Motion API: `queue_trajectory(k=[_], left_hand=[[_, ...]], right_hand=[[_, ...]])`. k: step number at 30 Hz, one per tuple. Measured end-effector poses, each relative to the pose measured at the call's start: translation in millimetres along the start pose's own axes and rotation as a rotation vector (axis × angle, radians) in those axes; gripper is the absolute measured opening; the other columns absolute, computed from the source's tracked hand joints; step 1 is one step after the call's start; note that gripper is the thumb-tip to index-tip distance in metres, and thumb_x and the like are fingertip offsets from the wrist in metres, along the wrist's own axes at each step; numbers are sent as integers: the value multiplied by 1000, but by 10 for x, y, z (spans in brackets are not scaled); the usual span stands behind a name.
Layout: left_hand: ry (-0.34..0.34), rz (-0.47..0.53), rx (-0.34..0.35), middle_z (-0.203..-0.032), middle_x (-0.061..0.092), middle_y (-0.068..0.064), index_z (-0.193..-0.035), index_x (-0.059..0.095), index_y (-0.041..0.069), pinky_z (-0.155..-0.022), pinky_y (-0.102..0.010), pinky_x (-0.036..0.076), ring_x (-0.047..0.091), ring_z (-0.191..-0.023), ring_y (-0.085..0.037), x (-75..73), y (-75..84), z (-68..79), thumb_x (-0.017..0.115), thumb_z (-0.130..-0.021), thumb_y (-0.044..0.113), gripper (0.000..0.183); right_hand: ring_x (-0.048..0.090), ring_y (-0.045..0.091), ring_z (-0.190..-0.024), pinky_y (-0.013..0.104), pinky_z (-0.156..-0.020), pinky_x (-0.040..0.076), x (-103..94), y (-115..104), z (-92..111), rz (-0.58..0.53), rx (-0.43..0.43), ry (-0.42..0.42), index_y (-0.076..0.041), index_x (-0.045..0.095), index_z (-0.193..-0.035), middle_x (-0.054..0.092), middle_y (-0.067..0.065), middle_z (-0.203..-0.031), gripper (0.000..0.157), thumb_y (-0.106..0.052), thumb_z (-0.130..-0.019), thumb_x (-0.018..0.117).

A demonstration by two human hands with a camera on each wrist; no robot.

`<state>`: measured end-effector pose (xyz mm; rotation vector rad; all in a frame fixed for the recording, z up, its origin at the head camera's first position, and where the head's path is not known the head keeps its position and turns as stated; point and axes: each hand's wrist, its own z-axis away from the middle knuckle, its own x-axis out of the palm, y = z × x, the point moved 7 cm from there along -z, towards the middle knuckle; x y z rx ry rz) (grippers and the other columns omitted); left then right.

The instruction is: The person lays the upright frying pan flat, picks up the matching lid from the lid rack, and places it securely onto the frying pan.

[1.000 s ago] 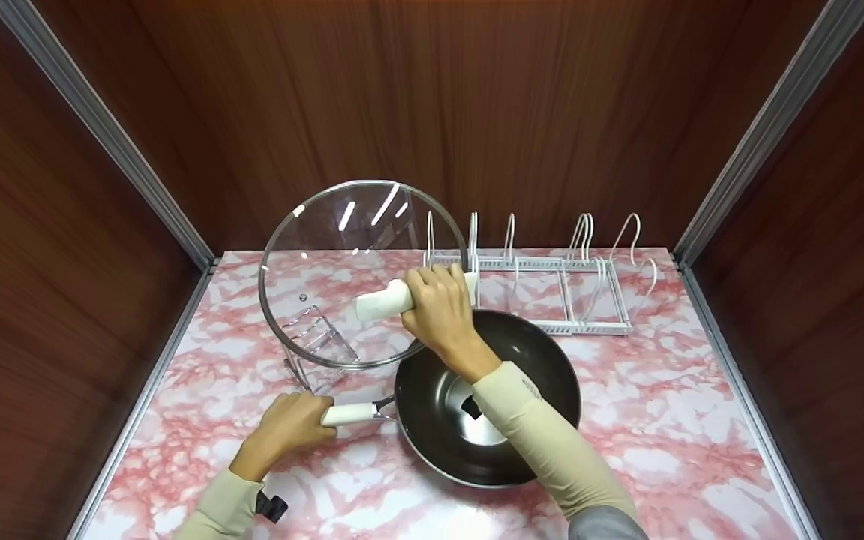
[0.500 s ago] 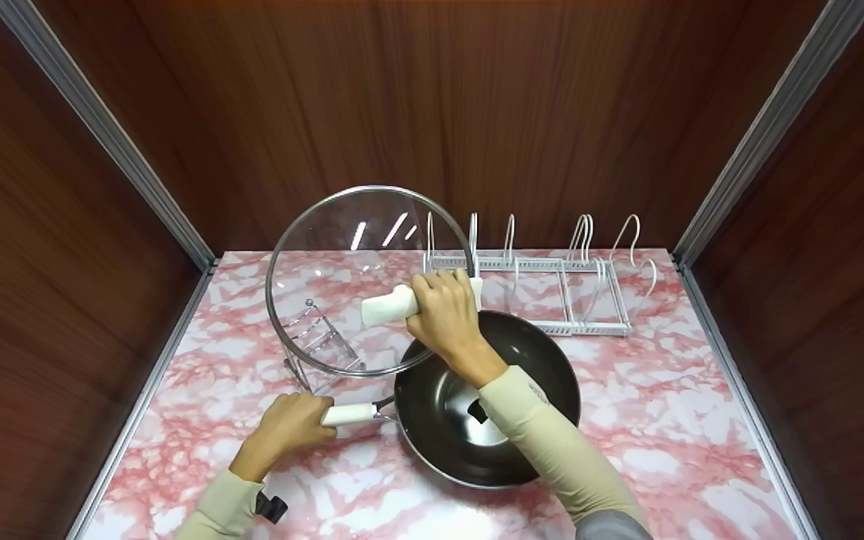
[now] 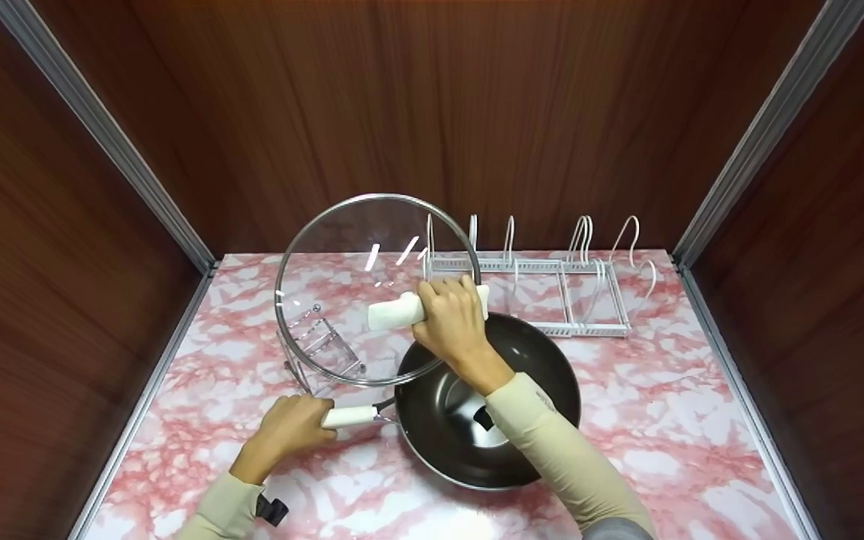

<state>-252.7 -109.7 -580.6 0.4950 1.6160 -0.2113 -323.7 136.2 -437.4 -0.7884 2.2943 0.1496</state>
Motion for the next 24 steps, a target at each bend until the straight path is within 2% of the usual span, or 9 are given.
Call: queue_trajectory(k=[6,18,24], left_hand=[[-4,6,0,-61,57,2,-69,61,17,-53,-39,43,48,-52,-20,7,4,-7,84,-70,26,25],[-26,32,-4,-59,52,3,-68,58,17,-52,-40,39,46,-52,-20,13,4,-6,81,-69,23,24],[-22,26,-6,-60,53,2,-68,58,17,-54,-41,41,48,-53,-21,8,-3,-4,82,-70,24,25]], right_hand=[[58,35,-65,45,-68,40,-22,23,47,-4,-2,8,-8,59,-77,67,10,-70,19,-7,-74,78],[59,37,-61,46,-66,41,-69,79,114,-3,3,11,-9,58,-75,65,9,-66,21,-13,-80,79],[60,38,-60,45,-65,41,-84,104,151,-4,17,-6,-8,58,-74,66,11,-66,18,-2,-64,72]])
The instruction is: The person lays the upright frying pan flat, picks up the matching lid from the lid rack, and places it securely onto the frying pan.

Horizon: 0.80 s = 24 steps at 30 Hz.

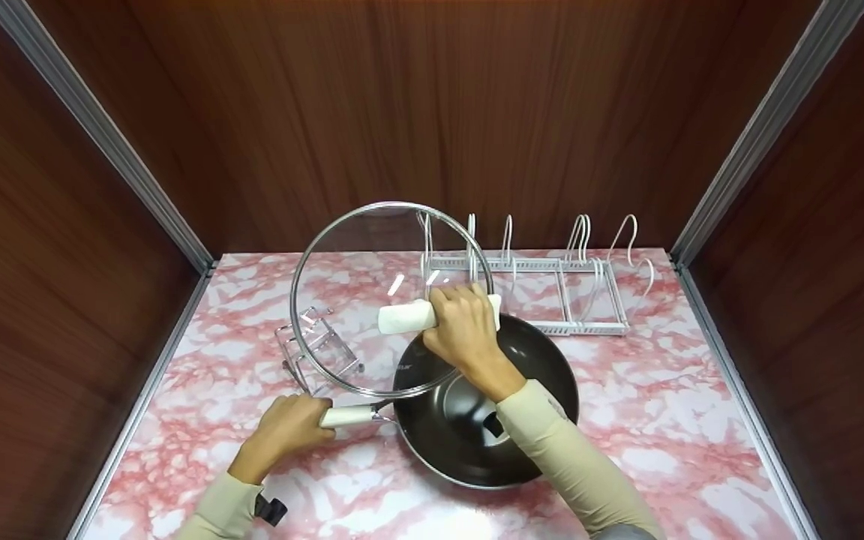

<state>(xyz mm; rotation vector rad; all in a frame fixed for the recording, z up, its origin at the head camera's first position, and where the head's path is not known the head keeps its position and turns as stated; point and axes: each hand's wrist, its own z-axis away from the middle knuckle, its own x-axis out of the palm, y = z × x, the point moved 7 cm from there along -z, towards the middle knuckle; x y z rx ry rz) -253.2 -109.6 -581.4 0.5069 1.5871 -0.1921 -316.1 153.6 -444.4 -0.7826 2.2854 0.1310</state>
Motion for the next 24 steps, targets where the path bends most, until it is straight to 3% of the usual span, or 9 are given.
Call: queue_trajectory(k=[8,13,17,20,24], left_hand=[[-2,-3,4,-61,55,2,-69,60,16,-54,-39,41,48,-54,-21,16,-12,-1,83,-70,24,24],[-12,-6,-1,-61,56,2,-70,61,16,-54,-39,42,48,-54,-20,31,-18,-2,83,-70,24,23],[-26,-8,-14,-62,57,2,-70,61,16,-55,-40,44,49,-54,-21,36,-25,-4,83,-71,25,23],[-24,-14,-17,-62,57,1,-70,61,16,-55,-42,44,51,-55,-22,29,-21,-4,83,-71,26,24],[1,-22,-5,-61,57,1,-69,61,16,-53,-43,42,52,-53,-23,5,-7,3,84,-69,26,25]], right_hand=[[60,37,-59,47,-68,45,-16,32,45,2,22,-21,-9,58,-72,66,10,-65,19,1,-58,67],[63,39,-61,55,-85,55,-8,66,91,4,51,-56,-8,59,-73,67,11,-66,19,0,-58,69],[66,40,-62,62,-94,56,-24,69,118,11,47,-60,-8,61,-74,69,12,-67,20,-2,-59,71],[66,41,-62,55,-83,57,-43,75,133,15,43,-48,-8,61,-74,70,12,-68,20,-2,-59,71],[66,40,-61,48,-64,48,-70,85,154,16,47,-41,-8,61,-73,71,13,-68,20,-3,-58,72]])
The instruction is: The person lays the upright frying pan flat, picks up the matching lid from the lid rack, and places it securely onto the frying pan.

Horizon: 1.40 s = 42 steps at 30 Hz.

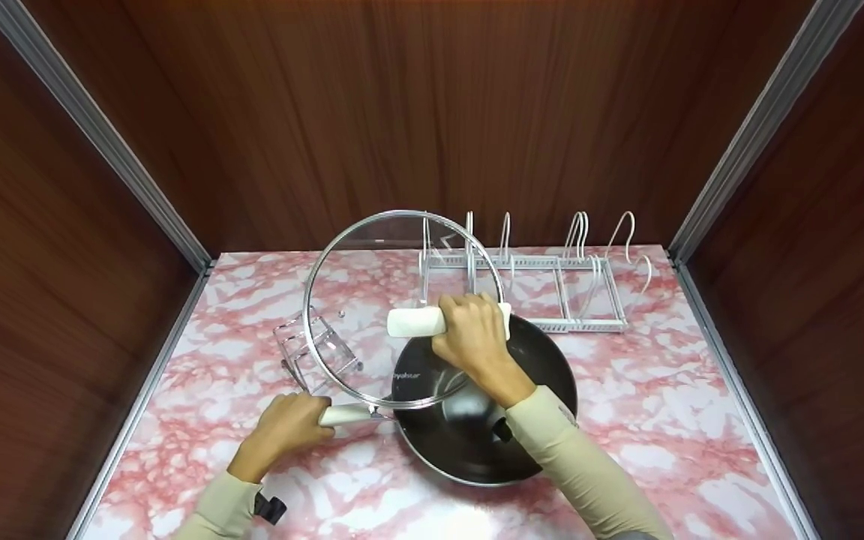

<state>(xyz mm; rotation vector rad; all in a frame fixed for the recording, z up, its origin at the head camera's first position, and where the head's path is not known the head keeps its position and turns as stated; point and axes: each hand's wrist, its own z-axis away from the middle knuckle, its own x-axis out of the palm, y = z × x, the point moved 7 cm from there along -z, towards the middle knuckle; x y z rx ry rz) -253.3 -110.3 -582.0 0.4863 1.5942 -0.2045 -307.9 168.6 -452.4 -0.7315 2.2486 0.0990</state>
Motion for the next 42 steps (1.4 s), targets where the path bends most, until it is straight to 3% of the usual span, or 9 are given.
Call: queue_trajectory(k=[6,12,18,27,42], left_hand=[[-2,-7,1,-61,57,1,-68,59,17,-53,-43,43,52,-53,-24,6,0,-9,82,-70,26,25],[-20,-8,-9,-63,59,-1,-69,59,17,-55,-43,45,55,-55,-26,24,-11,-17,82,-72,28,26],[-25,-5,-8,-62,59,-1,-68,59,16,-54,-43,45,54,-54,-25,25,-7,-14,81,-72,27,25],[-21,10,-10,-61,55,2,-68,56,17,-53,-42,42,50,-53,-22,29,-8,-14,80,-71,25,26],[-11,31,-9,-60,52,3,-68,57,18,-53,-40,38,46,-53,-21,29,-10,-17,81,-70,24,25]], right_hand=[[67,40,-61,48,-64,51,-7,25,43,-4,11,-27,-4,74,-88,74,14,-72,28,-4,-59,72],[62,38,-55,47,-59,48,-29,48,96,-5,14,-36,-8,63,-75,68,11,-66,18,-2,-59,67],[59,37,-52,50,-56,49,-36,79,147,-4,14,-50,-9,59,-72,66,11,-63,17,-3,-60,68],[59,36,-53,49,-53,49,-41,124,213,7,30,-78,-9,59,-72,65,12,-62,17,-4,-60,69],[55,37,-50,45,-43,39,-68,207,324,22,68,-73,-11,55,-68,61,9,-58,18,-6,-59,70]])
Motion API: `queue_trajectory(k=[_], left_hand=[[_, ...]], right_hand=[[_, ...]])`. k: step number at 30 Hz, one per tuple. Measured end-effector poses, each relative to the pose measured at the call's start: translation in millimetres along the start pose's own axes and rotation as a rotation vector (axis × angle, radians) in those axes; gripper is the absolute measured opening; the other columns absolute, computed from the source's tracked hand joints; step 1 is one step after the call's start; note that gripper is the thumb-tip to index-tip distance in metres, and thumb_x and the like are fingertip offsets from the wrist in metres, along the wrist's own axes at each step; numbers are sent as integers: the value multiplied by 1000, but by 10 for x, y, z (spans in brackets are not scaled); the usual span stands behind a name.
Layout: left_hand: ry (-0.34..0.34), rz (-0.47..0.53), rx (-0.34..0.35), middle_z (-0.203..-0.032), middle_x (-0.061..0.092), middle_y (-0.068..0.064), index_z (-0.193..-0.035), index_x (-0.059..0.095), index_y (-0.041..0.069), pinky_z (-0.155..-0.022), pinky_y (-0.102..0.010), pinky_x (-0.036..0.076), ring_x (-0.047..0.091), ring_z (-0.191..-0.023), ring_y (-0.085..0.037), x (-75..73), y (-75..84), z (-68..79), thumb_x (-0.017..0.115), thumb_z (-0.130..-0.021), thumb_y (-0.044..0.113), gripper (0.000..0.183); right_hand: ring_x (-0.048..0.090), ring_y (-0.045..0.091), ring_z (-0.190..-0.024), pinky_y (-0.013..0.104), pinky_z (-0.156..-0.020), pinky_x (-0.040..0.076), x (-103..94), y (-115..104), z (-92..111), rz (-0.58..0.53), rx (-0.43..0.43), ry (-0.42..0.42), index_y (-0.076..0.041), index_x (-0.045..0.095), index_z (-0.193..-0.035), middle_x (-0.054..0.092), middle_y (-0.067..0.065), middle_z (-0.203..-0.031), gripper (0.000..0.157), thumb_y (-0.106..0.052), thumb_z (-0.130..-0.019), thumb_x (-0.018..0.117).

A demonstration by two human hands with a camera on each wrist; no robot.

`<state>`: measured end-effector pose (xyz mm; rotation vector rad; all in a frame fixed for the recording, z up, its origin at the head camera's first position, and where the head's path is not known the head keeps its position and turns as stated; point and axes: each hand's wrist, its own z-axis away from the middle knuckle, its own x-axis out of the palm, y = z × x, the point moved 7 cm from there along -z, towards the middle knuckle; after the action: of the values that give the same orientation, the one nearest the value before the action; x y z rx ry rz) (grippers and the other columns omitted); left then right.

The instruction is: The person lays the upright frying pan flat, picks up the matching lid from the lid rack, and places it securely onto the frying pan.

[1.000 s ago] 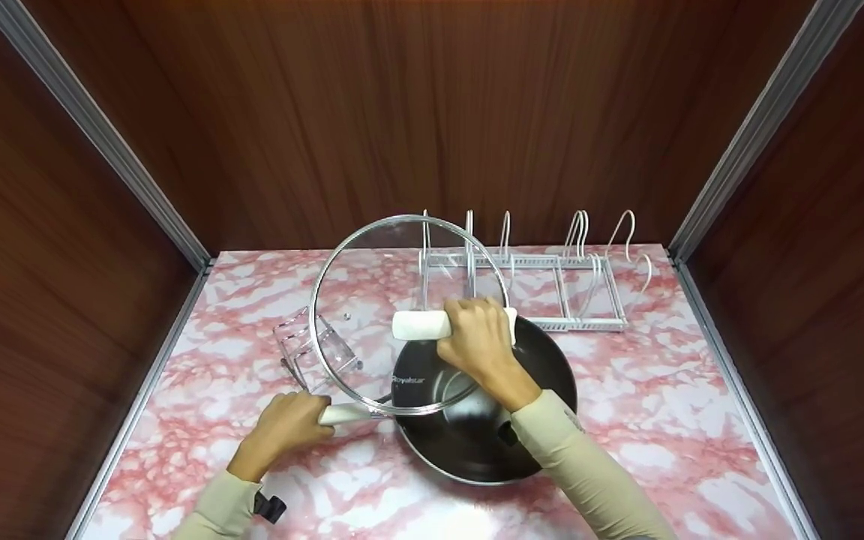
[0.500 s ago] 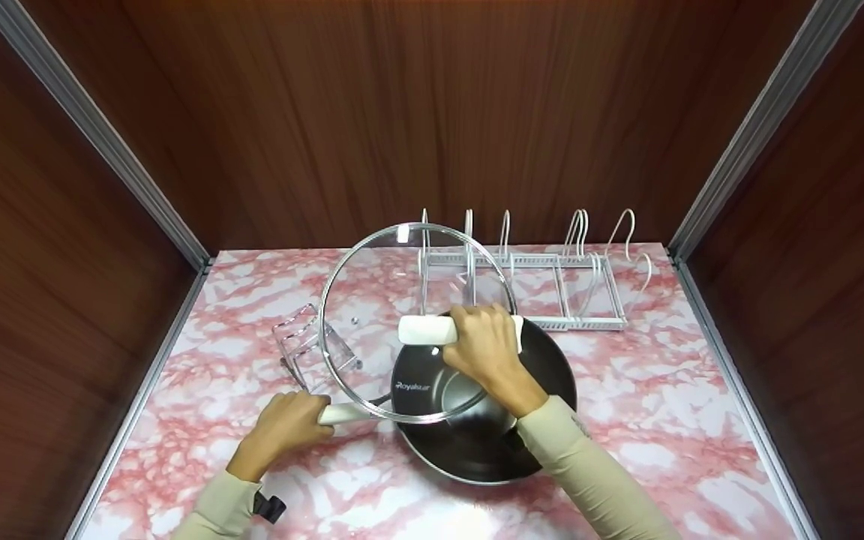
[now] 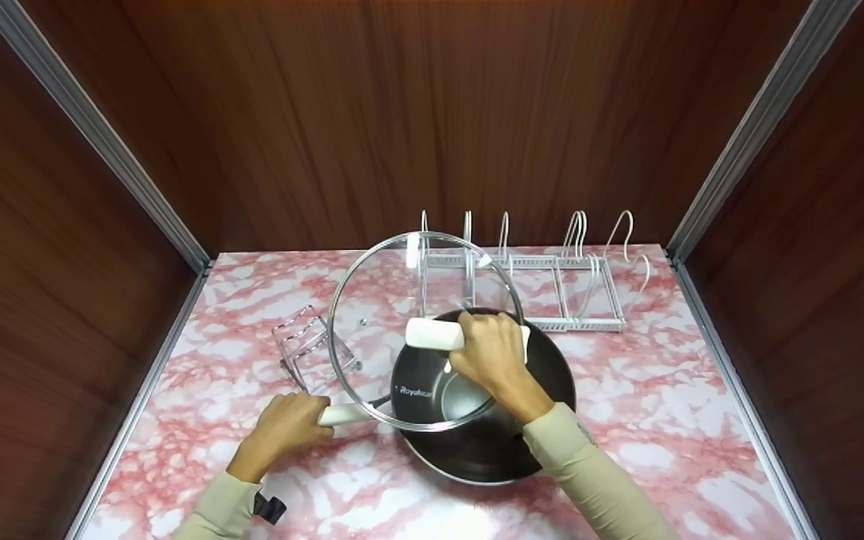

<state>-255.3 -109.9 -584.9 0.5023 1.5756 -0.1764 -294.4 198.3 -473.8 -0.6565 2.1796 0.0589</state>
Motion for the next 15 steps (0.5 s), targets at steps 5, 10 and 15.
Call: queue_trajectory(k=[5,10,15], left_hand=[[3,-4,3,-60,52,2,-68,57,17,-53,-40,39,47,-53,-21,-5,4,4,82,-70,25,26],[-1,-4,-1,-59,50,3,-67,55,18,-53,-40,38,45,-52,-21,-14,3,8,82,-71,25,29],[3,-13,0,-59,49,3,-66,54,18,-52,-42,37,44,-52,-21,-13,3,12,82,-71,25,29]], right_hand=[[50,33,-46,42,-40,36,-5,44,38,0,18,-19,-12,55,-69,59,8,-56,18,-6,-60,69],[50,33,-46,43,-41,37,-13,77,73,2,36,-30,-11,55,-69,60,8,-57,18,-6,-61,70],[51,35,-44,46,-40,36,-27,97,104,14,44,-28,-12,53,-67,59,8,-55,19,-6,-60,69]])
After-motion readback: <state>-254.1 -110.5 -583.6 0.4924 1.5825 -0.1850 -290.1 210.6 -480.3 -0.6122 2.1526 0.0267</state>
